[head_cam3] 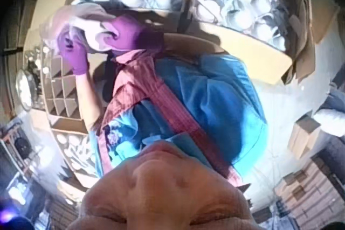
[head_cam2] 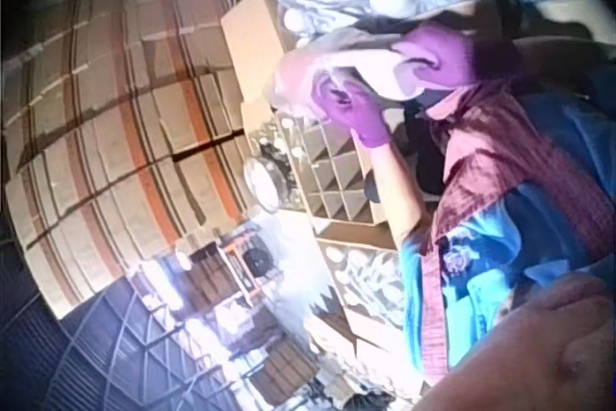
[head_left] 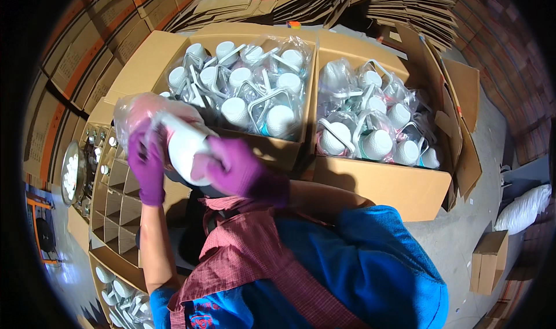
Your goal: The person repeatedly picks up plastic cups and lids from a divided cardboard box, places the lids on the cups, and returns the assembled units to the box. The person handles multiple cups of different colors, including pink, green, and purple, while wearing purple gloves.
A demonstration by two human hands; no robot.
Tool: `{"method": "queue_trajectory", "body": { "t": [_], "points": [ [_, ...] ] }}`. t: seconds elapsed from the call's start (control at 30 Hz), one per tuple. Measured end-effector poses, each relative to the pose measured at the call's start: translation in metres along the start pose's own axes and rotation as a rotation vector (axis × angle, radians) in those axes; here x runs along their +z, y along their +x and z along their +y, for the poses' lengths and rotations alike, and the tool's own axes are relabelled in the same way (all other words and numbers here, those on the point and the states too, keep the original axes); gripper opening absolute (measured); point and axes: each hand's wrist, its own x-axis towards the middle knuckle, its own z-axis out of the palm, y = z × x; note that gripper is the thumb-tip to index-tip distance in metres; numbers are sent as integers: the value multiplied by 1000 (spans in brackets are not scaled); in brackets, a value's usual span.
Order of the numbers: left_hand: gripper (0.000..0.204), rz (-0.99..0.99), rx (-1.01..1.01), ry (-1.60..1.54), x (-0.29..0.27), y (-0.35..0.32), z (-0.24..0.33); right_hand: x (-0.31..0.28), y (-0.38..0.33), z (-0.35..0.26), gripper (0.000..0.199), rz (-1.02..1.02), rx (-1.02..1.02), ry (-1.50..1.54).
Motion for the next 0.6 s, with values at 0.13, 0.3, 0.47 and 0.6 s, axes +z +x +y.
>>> {"method": "queue_trajectory", "body": {
  "t": [0.13, 0.3, 0.47, 0.6],
  "points": [
    [24, -13, -226, -274, 35, 19, 110, -13, 4, 47, 19, 283, -8, 119],
    [30, -296, 347, -169, 58, 23, 179, -61, 1, 49, 27, 328, 144, 472],
    [47, -511, 607, 229, 60, 40, 144, -141, 29, 30, 34, 351, 112, 290],
    [52, -526, 143, -233, 111, 100, 80, -247, 5, 19, 40, 633, 109, -165]
  ]
}}
